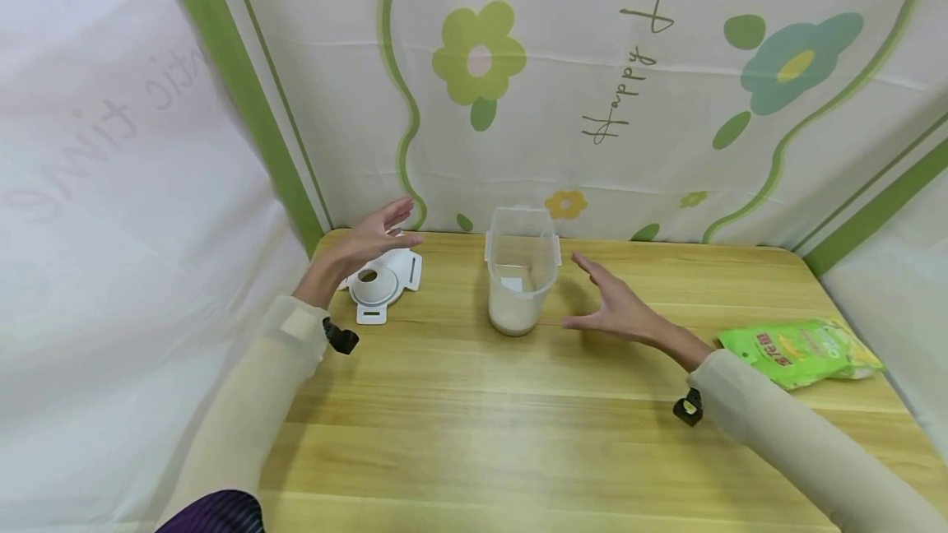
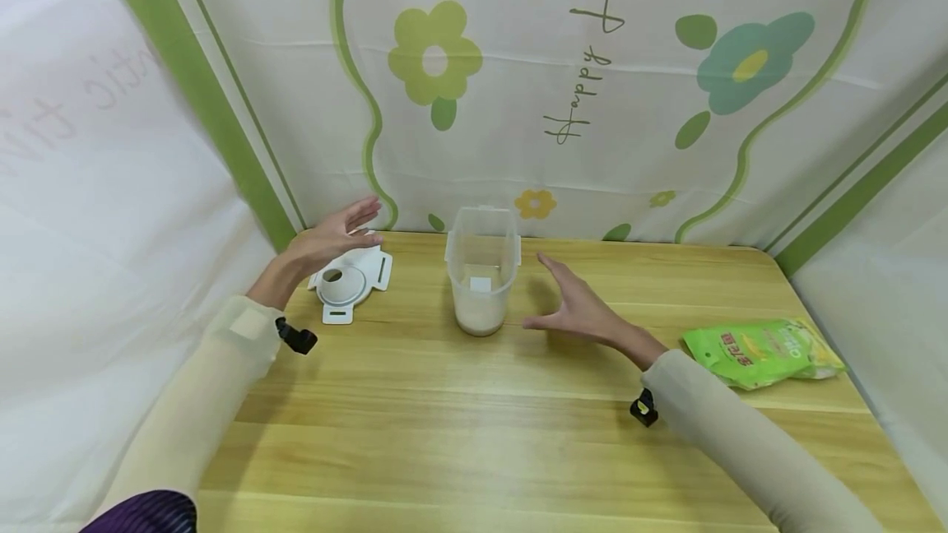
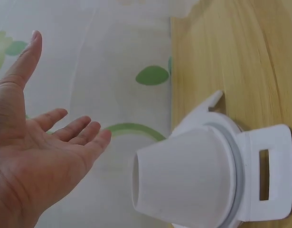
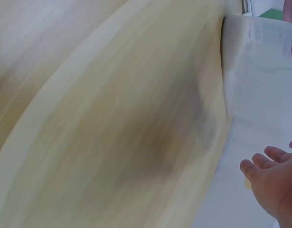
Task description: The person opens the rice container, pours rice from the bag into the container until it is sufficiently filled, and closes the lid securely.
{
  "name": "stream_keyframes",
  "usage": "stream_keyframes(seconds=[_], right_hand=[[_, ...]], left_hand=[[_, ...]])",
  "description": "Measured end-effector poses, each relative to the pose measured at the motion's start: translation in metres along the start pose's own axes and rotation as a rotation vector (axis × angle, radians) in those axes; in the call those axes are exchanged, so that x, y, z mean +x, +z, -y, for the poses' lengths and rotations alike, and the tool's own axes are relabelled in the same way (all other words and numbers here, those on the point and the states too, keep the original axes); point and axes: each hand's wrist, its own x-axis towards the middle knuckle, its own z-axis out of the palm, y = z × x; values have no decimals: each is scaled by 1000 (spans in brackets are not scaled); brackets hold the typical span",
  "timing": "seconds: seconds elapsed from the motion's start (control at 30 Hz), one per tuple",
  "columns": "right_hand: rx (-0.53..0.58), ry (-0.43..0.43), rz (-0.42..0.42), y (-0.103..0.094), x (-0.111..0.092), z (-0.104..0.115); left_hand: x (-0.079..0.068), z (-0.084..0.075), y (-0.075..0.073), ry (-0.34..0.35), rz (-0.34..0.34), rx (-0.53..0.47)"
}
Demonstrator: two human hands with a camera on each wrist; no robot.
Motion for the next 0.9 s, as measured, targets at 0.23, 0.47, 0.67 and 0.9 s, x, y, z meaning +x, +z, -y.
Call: stream_keyframes(seconds=[0.23,0.47,0.67,0.9], right_hand=[[-35,13,9,-16,-10,-3],[-93,14,63,-30,-19,-8],[-106,14,98,-42,-26,-13],[-141,38,99,-56,-34,-23]], left_hand=[[1,-11,13,38,36,42],[4,-23,30,72,72,138],[6,-32,46,68,90,195],[8,-40,62,96,109,242]])
